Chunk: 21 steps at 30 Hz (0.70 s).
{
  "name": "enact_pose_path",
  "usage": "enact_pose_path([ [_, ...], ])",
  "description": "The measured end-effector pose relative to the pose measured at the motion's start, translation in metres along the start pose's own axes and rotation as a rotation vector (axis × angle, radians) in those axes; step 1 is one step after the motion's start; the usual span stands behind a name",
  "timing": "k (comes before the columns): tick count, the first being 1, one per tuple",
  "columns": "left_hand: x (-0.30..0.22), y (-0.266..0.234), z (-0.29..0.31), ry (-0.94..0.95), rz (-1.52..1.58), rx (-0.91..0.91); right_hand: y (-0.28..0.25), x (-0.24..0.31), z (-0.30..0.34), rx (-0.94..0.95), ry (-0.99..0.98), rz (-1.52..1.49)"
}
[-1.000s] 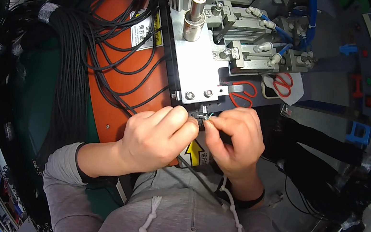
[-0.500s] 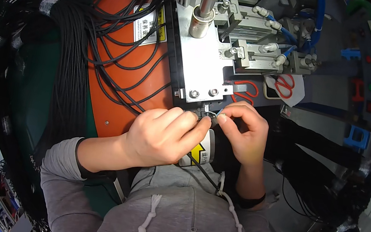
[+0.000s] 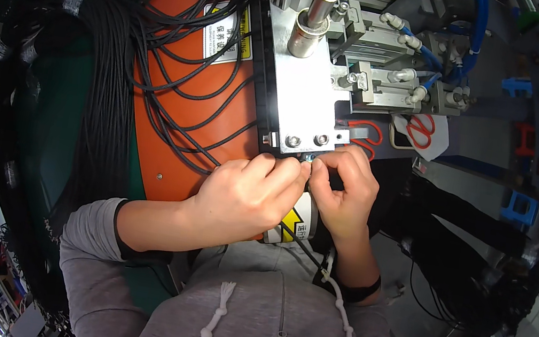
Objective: The person inserts the ends of wires into a machine, presses a button on a screen, and then moves a bundle of cables from a rack to the work surface before resuming the wire insertion.
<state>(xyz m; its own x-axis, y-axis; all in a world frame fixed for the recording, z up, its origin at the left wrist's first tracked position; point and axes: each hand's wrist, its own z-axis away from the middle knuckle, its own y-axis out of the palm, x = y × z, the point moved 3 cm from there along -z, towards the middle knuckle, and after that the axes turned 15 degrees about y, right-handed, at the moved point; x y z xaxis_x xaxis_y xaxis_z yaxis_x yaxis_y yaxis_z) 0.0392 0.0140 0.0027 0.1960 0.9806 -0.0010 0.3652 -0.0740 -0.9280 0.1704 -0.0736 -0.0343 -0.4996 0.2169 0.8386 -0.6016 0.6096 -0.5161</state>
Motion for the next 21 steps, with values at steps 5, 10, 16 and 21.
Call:
enact_pose_path([
  [5, 0.0, 0.0, -0.002, 0.007, -0.005, -0.005, 0.0, -0.006, 0.001, 0.058, 0.149, -0.091],
  [10, -0.003, -0.003, -0.003, -0.041, 0.015, 0.038, -0.004, 0.0, 0.002, 0.022, 0.007, 0.006],
  [16, -0.002, -0.001, -0.002, -0.026, 0.013, 0.032, 0.003, -0.006, 0.001, 0.002, 0.056, -0.081],
  [21, 0.001, 0.004, -0.002, -0.008, 0.01, -0.061, 0.009, -0.024, 0.005, 0.133, 0.411, -0.352],
])
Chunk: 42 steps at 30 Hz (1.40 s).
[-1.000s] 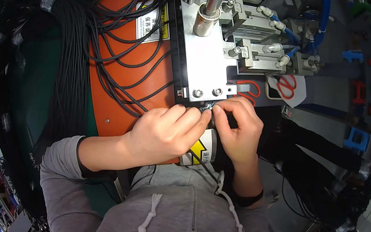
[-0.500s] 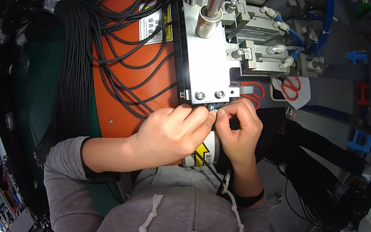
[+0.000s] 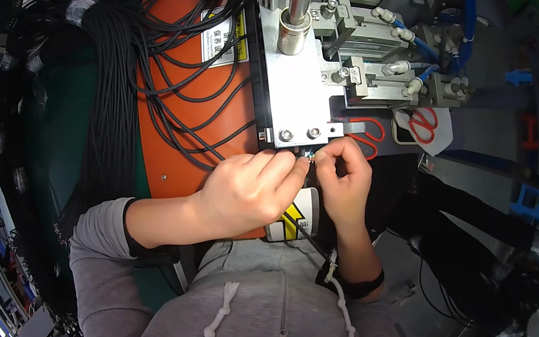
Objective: The person inserts the ends of wires into a machine, presses a button on a screen, and then moves a bundle of cables from a rack to the work surface before resuming the wire insertion.
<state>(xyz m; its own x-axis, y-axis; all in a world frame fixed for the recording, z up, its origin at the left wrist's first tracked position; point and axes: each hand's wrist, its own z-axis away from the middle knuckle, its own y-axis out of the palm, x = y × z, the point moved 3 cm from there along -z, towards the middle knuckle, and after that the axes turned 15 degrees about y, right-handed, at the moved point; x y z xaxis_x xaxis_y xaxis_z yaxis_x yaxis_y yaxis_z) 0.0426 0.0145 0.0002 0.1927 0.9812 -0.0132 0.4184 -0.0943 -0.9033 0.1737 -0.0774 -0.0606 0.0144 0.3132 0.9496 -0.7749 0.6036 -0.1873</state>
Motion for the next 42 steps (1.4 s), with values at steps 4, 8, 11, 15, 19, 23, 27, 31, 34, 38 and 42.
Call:
enact_pose_path([
  [4, 0.002, 0.0, 0.001, -0.01, -0.003, -0.052, 0.001, -0.004, -0.001, 0.049, 0.145, -0.086],
  [8, 0.003, -0.001, 0.001, -0.026, 0.0, -0.053, 0.002, 0.014, 0.001, -0.025, -0.124, 0.153],
  [11, 0.004, -0.002, 0.0, -0.023, 0.0, -0.056, 0.002, 0.028, 0.007, -0.178, -0.473, 0.393],
  [15, 0.002, -0.007, -0.001, -0.071, -0.043, -0.05, -0.001, 0.023, 0.007, -0.225, -0.442, 0.36],
  [19, -0.009, -0.013, 0.004, -0.093, -0.082, 0.108, -0.011, 0.006, -0.002, -0.042, -0.039, 0.156],
  [23, -0.008, -0.015, 0.009, -0.128, -0.124, 0.178, -0.042, 0.013, 0.0, 0.228, -0.056, 0.034],
  [27, 0.0, -0.017, 0.009, -0.156, -0.101, 0.148, -0.071, 0.026, 0.019, 0.548, -0.345, -0.077],
  [31, -0.002, -0.023, -0.001, -0.126, -0.098, 0.084, -0.078, 0.028, 0.025, 0.296, -0.391, -0.426],
  [34, -0.004, -0.03, -0.007, -0.087, -0.019, -0.062, -0.062, 0.036, 0.029, 0.198, -0.431, -0.293],
  [38, -0.003, -0.031, -0.006, -0.115, 0.411, -0.288, -0.026, 0.048, 0.028, 0.269, -0.421, -0.212],
  [42, 0.003, -0.026, -0.002, -0.222, 0.553, -0.346, -0.009, 0.051, 0.027, 0.146, -0.382, -0.478],
])
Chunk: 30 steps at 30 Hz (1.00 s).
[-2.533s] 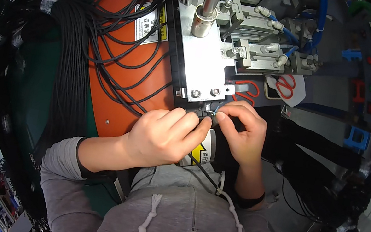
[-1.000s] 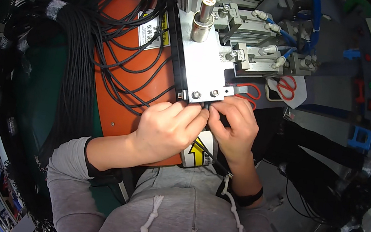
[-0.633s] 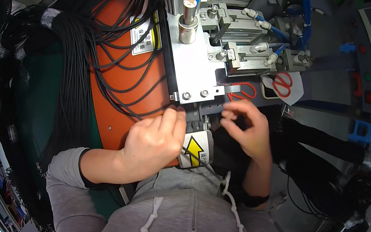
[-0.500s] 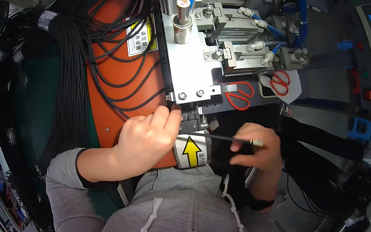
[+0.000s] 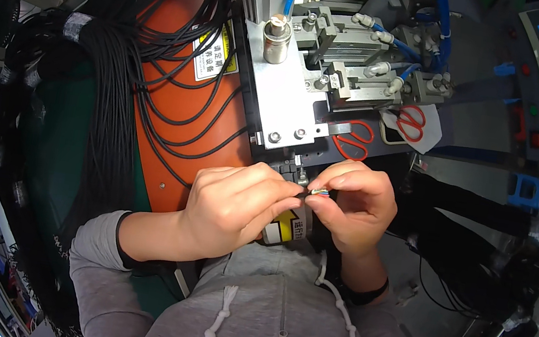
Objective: The person inserts the ends of wires into a machine, presses a button on a screen, and then moves a bundle of cables from a rack to the work surface before resuming the wire insertion.
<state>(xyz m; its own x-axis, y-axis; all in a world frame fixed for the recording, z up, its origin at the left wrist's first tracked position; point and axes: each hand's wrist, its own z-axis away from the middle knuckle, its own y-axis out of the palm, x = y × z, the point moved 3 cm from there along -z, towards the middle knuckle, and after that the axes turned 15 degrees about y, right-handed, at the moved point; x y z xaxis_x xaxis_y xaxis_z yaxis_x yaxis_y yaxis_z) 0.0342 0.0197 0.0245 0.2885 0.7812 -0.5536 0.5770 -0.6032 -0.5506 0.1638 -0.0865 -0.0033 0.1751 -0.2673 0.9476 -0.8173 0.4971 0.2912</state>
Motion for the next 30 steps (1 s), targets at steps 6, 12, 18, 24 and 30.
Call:
enact_pose_path([
  [6, -0.001, -0.003, 0.0, 0.043, -0.034, -0.007, 0.004, 0.009, -0.004, 0.005, -0.27, 0.408],
  [12, 0.003, 0.0, 0.001, 0.091, -0.044, 0.003, 0.004, 0.013, -0.009, 0.047, -0.375, 0.612],
  [18, 0.0, 0.001, 0.003, 0.16, -0.149, 0.032, -0.003, 0.003, -0.012, 0.218, 0.2, 0.197],
  [24, 0.0, 0.002, 0.004, 0.135, -0.28, 0.049, 0.011, 0.011, -0.001, -0.115, -0.165, 0.674],
  [30, 0.003, 0.004, 0.002, 0.25, -0.426, 0.156, -0.006, 0.014, -0.008, 0.076, 0.196, 0.68],
])
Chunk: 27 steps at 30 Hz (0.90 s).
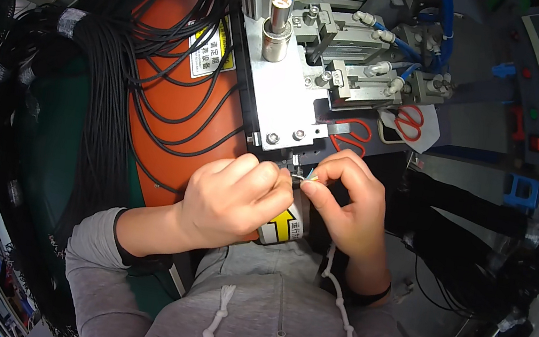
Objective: The person inserts the ends of wires into a machine, presses a button on a screen, and then moves a bundle of cables from a rack to the work surface before resuming the wire insertion.
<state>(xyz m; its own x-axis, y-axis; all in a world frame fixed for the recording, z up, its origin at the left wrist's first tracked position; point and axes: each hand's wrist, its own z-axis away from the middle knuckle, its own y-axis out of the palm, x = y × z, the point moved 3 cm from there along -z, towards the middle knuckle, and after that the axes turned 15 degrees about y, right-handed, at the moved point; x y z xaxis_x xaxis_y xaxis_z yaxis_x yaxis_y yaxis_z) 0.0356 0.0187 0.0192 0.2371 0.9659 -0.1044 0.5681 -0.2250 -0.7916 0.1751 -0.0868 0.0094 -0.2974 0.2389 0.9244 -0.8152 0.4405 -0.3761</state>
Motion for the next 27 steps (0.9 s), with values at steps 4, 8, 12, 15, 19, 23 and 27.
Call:
enact_pose_path([
  [4, -0.002, 0.003, 0.001, -0.009, -0.001, -0.024, -0.003, -0.022, -0.001, 0.231, 0.265, -0.405],
  [8, -0.008, 0.007, 0.005, 0.041, -0.053, 0.055, 0.001, -0.031, -0.003, 0.07, 0.142, -0.207],
  [12, -0.009, 0.014, 0.007, 0.026, -0.053, 0.137, 0.008, -0.027, -0.004, -0.127, 0.025, 0.12],
  [15, -0.008, 0.018, 0.007, -0.024, -0.088, 0.201, 0.018, -0.025, -0.009, -0.19, -0.05, 0.256],
  [19, -0.007, 0.018, 0.007, -0.039, -0.121, 0.244, 0.024, -0.028, -0.009, -0.194, -0.077, 0.259],
  [23, -0.007, 0.019, 0.006, -0.05, -0.134, 0.251, 0.026, -0.036, -0.012, -0.238, -0.111, 0.179],
  [27, -0.004, 0.02, 0.007, -0.037, -0.113, 0.22, 0.029, -0.055, -0.012, -0.164, 0.141, -0.04],
])
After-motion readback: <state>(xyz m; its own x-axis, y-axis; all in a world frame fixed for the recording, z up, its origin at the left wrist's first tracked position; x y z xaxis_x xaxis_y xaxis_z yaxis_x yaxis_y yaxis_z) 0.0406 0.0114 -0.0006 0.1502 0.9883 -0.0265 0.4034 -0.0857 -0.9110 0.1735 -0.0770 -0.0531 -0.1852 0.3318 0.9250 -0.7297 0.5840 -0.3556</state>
